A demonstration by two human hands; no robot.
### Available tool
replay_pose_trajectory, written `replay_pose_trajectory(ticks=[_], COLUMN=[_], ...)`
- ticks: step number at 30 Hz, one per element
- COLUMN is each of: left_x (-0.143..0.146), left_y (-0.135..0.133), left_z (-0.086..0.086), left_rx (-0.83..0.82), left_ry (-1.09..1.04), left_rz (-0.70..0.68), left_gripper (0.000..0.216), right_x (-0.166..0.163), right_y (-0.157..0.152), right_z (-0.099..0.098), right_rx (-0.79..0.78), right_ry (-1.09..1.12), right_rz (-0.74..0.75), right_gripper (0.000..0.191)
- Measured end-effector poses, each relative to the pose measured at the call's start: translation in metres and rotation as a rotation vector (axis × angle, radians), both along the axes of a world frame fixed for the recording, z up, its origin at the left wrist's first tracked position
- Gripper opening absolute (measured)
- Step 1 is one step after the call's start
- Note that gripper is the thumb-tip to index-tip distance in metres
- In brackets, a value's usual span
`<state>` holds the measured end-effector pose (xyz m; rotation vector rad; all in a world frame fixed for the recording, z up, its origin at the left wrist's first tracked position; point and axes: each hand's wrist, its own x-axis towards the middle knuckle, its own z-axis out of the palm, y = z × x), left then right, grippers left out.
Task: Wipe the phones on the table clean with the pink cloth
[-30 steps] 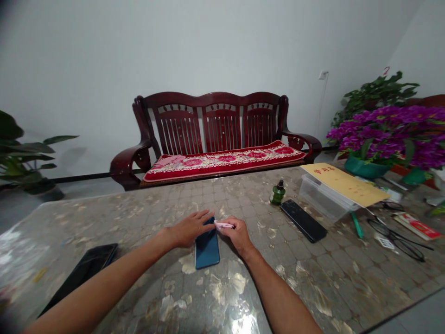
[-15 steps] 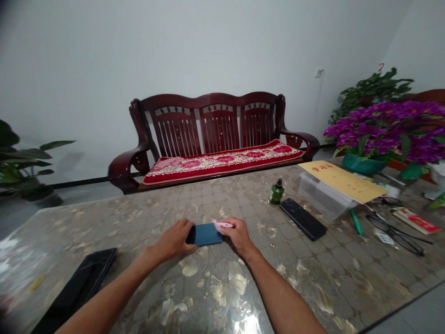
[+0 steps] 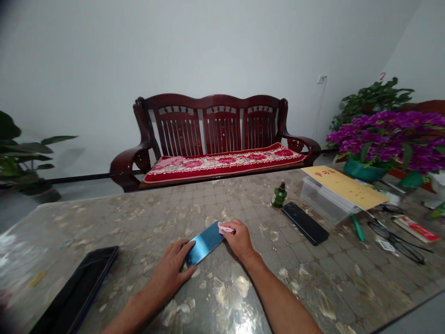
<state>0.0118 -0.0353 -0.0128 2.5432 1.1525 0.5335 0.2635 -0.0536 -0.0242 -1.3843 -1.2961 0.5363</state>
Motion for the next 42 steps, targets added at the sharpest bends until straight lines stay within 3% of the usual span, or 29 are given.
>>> replay_pose_trajectory(ticks=[3, 7, 13, 15, 20, 26, 33, 39, 42], left_x=[-0.007, -0.010, -0.011, -0.011, -0.008, -0.006, -0.005, -0.004, -0.004], left_y=[0.008, 0.015, 0.016, 0.015, 0.010, 0.007, 0.005, 0.005, 0.006], left_z=[-0.007, -0.015, -0.022, -0.021, -0.015, -0.014, -0.009, -0.010, -0.013], left_rx=[0.046, 0.088, 0.116, 0.132, 0.169, 0.177, 0.145, 0.134, 0.132], left_ry=[-0.085, -0.129, -0.052, -0.018, 0.012, 0.022, 0.018, 0.027, 0.022], left_rz=[-0.040, -0.059, -0.045, -0.048, -0.071, -0.068, -0.053, -0.046, -0.040], left_gripper=[0.049, 0.044, 0.042, 0.041, 0.038, 0.040, 0.039, 0.039, 0.039], right_x=[-0.002, -0.015, -0.032, -0.028, -0.019, -0.026, -0.018, -0.023, -0.017], right_y=[-0.002, -0.008, -0.017, -0.015, -0.004, 0.001, 0.009, 0.006, 0.008], right_z=[0.003, 0.014, 0.027, 0.031, 0.041, 0.039, 0.042, 0.042, 0.043], right_rx=[0.002, -0.036, -0.025, -0.054, -0.182, -0.145, -0.195, -0.128, -0.166], right_ry=[-0.303, -0.677, -0.907, -0.964, -1.054, -1.092, -1.082, -1.088, -1.080], right_rz=[-0.104, -0.060, 0.129, 0.117, -0.037, 0.070, -0.015, 0.105, 0.043], right_gripper=[0.025, 0.024, 0.020, 0.021, 0.028, 0.024, 0.029, 0.025, 0.029])
